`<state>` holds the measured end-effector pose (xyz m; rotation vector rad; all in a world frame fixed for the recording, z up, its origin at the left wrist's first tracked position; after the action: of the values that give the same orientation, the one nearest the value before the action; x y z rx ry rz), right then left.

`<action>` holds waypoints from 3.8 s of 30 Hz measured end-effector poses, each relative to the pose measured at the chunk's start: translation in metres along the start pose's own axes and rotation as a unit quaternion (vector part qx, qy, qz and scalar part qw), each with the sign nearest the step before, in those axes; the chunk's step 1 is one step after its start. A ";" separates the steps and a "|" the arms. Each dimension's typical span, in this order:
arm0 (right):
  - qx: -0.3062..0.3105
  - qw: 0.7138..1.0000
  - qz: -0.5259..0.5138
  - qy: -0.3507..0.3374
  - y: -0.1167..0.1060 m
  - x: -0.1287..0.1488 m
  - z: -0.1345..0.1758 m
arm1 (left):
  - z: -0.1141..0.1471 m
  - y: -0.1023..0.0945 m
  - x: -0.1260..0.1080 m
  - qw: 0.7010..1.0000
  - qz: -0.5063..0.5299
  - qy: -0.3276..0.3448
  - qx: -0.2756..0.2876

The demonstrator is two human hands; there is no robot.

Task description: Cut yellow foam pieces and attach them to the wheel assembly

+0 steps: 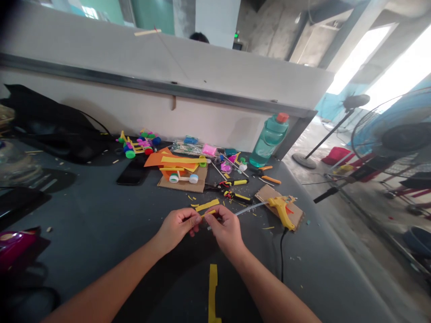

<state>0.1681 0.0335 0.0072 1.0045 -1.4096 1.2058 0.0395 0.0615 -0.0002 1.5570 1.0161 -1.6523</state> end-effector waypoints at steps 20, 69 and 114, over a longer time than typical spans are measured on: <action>0.010 0.993 0.102 -0.062 0.002 0.012 0.005 | 0.001 0.006 0.008 0.993 0.108 -0.042 0.015; 0.003 1.000 0.006 -0.024 -0.001 0.001 -0.001 | -0.001 0.000 0.007 0.992 0.120 -0.036 0.001; -0.013 0.997 0.060 -0.038 -0.005 -0.001 -0.002 | -0.001 -0.002 0.008 0.986 0.156 -0.052 -0.014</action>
<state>0.1735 0.0341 0.0069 0.9693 -1.5594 1.2442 0.0380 0.0638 -0.0081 1.5069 0.6961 -1.4770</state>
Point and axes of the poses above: each hand's wrist, its own z-axis away from the middle knuckle, its own y-axis out of the palm, x = y × z, the point moved 8 cm from there along -z, towards the middle knuckle, and after that the axes turned 3 degrees about y, right-handed, at the moved point
